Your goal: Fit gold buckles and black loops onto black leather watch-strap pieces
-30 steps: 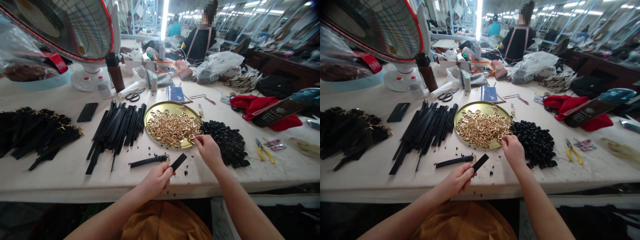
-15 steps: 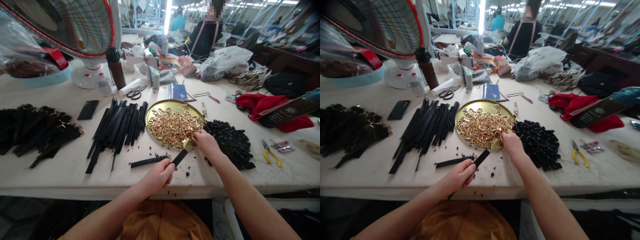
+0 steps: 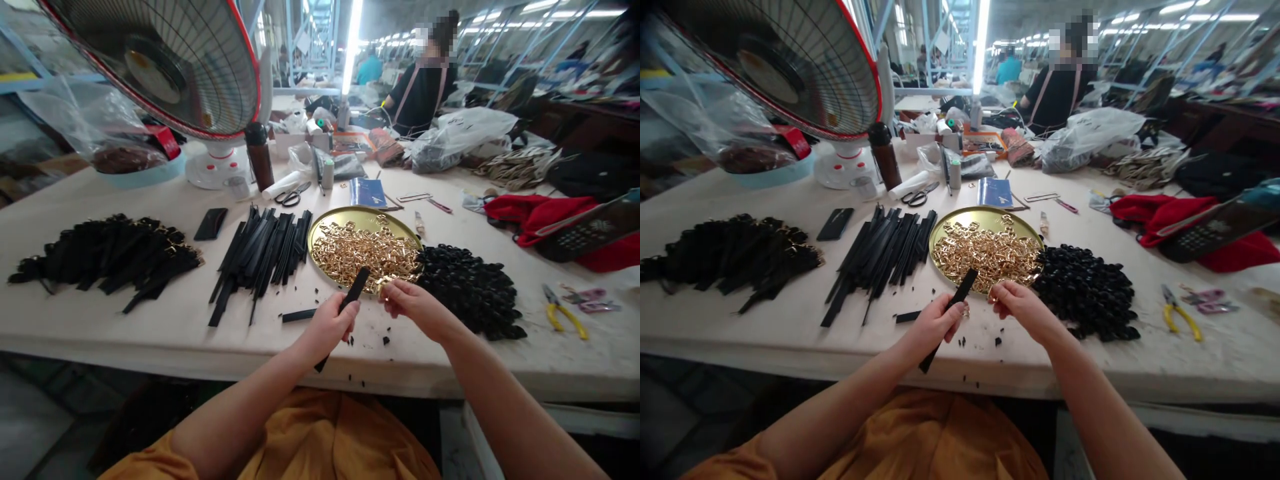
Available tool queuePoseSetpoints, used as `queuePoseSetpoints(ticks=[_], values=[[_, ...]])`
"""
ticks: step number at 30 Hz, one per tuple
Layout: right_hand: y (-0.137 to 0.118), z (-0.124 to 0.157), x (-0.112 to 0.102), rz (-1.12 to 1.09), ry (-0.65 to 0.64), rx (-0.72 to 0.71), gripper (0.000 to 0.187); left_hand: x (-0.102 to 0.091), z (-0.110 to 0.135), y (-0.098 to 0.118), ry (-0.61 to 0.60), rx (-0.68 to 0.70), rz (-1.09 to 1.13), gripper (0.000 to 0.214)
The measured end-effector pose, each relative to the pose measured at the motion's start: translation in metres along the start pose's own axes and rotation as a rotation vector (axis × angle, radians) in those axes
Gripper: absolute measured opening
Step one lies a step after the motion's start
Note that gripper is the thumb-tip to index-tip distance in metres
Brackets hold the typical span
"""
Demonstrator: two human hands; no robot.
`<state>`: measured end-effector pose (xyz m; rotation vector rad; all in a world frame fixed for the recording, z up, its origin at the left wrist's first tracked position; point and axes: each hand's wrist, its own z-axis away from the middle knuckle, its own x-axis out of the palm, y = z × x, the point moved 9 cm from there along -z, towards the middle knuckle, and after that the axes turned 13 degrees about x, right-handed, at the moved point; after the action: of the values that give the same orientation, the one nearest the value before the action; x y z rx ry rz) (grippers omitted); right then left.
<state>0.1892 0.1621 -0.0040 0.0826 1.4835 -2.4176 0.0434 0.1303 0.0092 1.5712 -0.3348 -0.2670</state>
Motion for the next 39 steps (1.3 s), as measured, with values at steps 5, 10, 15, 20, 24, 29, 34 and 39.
queuePoseSetpoints(ticks=[5,10,15,20,24,29,34,39], values=[[0.018,0.035,0.057,-0.279,-0.256,0.120,0.035,0.012,0.000,-0.004,-0.097,-0.056,-0.034,0.025],[0.027,0.051,0.070,-0.344,-0.359,0.151,0.032,0.018,0.013,-0.006,-0.182,-0.121,-0.034,0.022],[0.030,0.054,0.067,-0.406,-0.256,0.089,0.031,0.021,0.013,-0.007,-0.203,-0.107,-0.119,0.019],[0.049,0.046,0.061,-0.675,-0.119,0.129,0.026,0.014,0.011,-0.010,-0.136,-0.068,-0.168,0.026],[0.068,0.040,0.047,-0.831,0.027,0.203,0.020,0.004,0.018,-0.006,-0.194,-0.012,-0.365,0.029],[0.065,0.037,0.035,-0.726,0.107,0.164,0.022,0.003,0.028,-0.009,-0.345,0.003,-0.585,0.031],[0.054,0.044,0.031,-0.481,0.127,0.066,0.022,0.003,0.026,-0.011,-0.422,-0.017,-0.593,0.033],[0.053,0.051,0.036,-0.466,0.078,0.048,0.023,0.010,0.031,-0.011,-0.568,-0.053,-0.532,0.030]])
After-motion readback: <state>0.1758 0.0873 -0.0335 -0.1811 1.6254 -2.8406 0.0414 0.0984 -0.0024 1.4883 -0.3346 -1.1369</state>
